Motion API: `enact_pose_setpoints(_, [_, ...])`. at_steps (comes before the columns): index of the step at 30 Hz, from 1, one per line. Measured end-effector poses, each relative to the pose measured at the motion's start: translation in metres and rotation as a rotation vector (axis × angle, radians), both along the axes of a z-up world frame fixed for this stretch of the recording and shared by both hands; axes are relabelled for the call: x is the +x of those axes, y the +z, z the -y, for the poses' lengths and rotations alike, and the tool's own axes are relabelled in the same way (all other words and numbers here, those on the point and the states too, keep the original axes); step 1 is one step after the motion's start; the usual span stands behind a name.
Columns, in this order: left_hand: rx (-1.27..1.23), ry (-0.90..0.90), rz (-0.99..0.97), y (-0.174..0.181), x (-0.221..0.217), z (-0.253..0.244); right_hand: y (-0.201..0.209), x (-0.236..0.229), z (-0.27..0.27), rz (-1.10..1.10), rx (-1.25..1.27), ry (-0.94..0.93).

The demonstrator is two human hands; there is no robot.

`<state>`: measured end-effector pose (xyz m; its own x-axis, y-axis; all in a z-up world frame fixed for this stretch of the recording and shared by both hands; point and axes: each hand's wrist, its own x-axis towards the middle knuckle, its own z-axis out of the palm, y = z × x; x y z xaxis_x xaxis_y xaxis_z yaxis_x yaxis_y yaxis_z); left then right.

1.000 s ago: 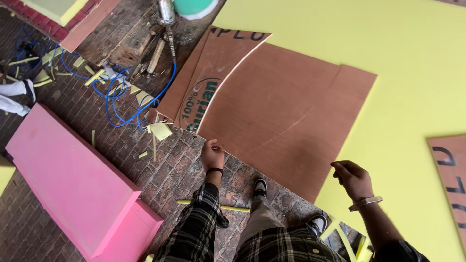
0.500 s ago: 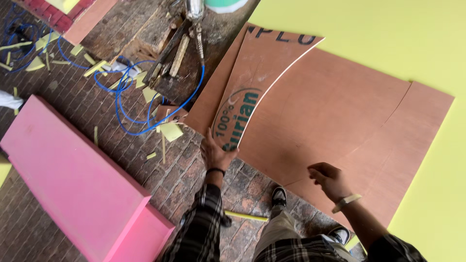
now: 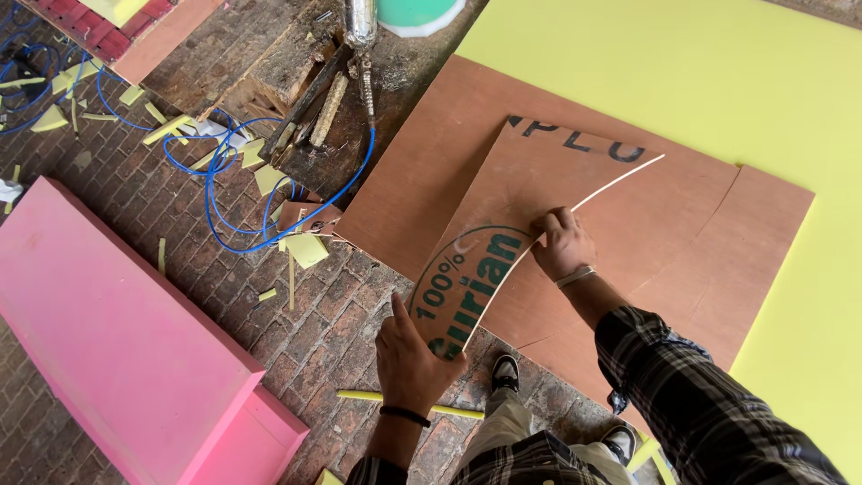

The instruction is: The person uses a spray gun to apply adhesive to brown plywood pieces, then places them onto yellow foam sheets. They also handle pink foam sheets, aligning and pressing them onto a wooden frame. The person uses a metal ruler to mark and cut the plywood pieces.

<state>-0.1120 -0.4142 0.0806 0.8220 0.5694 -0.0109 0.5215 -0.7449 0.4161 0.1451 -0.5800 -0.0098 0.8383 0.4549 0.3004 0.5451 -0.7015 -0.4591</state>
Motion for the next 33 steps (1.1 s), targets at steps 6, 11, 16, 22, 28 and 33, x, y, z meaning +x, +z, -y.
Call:
enact_pose_setpoints(6, [-0.207, -0.006, -0.096, 0.027, 0.005, 0.017, 0.028, 0.007, 0.049, 0.393, 0.077, -0.024])
enact_pose_setpoints(11, [-0.942, 0.046, 0.37, 0.053, 0.015, 0.014, 0.114, 0.015, 0.135, 0.61, 0.042, -0.092])
enact_pose_setpoints(16, [-0.916, 0.115, 0.543, 0.039, 0.07, 0.063, 0.178, -0.016, 0.262, 0.536, 0.209, -0.218])
enact_pose_setpoints(22, [-1.098, -0.298, -0.268, -0.053, 0.073, 0.289, 0.182, -0.011, 0.408, -0.115, 0.739, -0.607])
enact_pose_setpoints(28, [-1.623, 0.102, -0.198, -0.103, 0.015, 0.42, 0.074, -0.026, 0.497, -0.471, 0.738, -1.038])
enact_pose_setpoints(33, [-1.748, 0.367, -0.096, -0.129, -0.02, 0.436, 0.003, -0.039, 0.506, -0.673, 0.814, -1.114])
